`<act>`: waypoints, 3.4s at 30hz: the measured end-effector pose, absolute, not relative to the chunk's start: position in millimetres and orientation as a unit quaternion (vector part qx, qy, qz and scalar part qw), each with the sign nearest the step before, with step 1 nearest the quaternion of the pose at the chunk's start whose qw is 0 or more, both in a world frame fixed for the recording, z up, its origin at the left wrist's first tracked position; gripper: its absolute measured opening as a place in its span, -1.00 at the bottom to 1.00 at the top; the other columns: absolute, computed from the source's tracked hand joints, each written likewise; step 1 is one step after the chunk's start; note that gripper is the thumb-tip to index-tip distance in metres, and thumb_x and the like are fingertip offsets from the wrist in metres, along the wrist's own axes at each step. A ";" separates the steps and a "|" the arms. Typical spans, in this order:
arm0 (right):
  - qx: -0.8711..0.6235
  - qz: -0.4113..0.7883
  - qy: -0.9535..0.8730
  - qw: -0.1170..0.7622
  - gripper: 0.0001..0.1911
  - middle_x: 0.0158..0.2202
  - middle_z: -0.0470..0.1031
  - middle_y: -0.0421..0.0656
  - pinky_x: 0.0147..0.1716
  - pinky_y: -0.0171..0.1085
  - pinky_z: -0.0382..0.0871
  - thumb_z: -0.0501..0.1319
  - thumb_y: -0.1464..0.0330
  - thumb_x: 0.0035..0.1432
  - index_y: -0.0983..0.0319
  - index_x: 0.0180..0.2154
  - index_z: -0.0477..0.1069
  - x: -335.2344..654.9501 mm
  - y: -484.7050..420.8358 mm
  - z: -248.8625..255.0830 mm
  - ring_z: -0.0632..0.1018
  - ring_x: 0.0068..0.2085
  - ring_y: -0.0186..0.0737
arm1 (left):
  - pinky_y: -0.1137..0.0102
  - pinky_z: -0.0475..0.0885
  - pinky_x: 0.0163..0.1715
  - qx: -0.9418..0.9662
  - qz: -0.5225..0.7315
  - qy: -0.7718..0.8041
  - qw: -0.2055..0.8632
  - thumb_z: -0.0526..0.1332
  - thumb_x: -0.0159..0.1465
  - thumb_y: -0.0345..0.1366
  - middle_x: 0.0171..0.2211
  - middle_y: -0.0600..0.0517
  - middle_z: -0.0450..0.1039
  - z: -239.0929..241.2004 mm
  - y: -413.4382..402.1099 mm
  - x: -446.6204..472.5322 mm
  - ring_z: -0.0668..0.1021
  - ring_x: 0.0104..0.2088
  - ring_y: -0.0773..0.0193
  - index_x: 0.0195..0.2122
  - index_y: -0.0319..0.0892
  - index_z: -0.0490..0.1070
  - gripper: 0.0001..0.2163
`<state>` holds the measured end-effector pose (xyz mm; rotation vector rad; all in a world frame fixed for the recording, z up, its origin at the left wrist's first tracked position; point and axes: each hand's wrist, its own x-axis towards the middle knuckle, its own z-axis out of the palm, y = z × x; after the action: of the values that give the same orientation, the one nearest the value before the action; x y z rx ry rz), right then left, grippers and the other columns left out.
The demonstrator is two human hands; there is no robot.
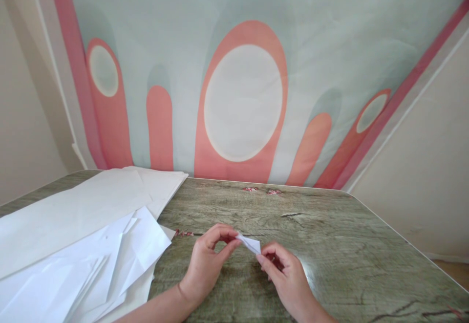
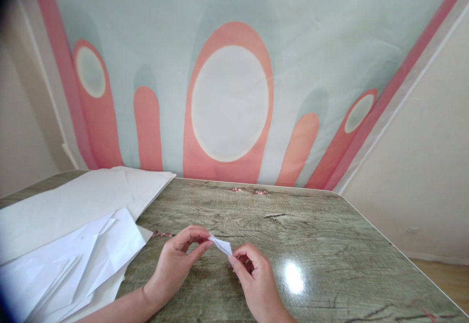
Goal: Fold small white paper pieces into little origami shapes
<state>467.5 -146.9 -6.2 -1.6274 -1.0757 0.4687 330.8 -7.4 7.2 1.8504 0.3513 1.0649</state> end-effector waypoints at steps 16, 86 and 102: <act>-0.683 0.151 -0.465 0.543 -0.79 -0.51 0.34 -0.25 -0.49 -0.38 0.22 0.14 0.24 0.20 0.20 -0.42 0.37 468.7 -147.9 -4.9 0.38 -0.49 -0.31 | 0.46 0.44 -0.32 0.791 0.433 0.136 0.410 0.31 0.13 -0.42 -0.39 0.06 0.51 13.7 -2.2 329.1 0.54 -0.38 0.29 -0.36 -0.13 0.52 -0.93; -0.533 0.406 -0.364 0.647 -0.75 -0.60 0.37 -0.27 -0.50 -0.37 0.21 0.23 0.25 0.13 0.25 -0.50 0.32 476.7 -151.8 5.0 0.37 -0.55 -0.37 | 0.49 0.47 -0.20 0.889 0.373 -0.012 0.266 0.17 0.25 -0.50 -0.22 -0.02 0.56 14.2 -0.4 319.2 0.59 -0.24 0.28 -0.14 -0.12 0.46 -0.79; -0.598 0.296 -0.441 0.600 -0.73 -0.41 0.35 -0.22 -0.45 -0.35 0.29 0.21 0.16 0.15 0.19 -0.21 0.28 475.1 -156.0 4.4 0.41 -0.41 -0.30 | 0.49 0.36 -0.38 0.917 0.302 0.089 0.244 0.02 0.35 -0.36 -0.38 0.03 0.47 13.3 -4.7 322.2 0.51 -0.41 0.31 -0.28 -0.15 0.36 -0.86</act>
<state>475.1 -156.0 4.4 -1.3856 -1.0229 0.6855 322.2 -4.7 13.3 2.5056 0.2422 0.8256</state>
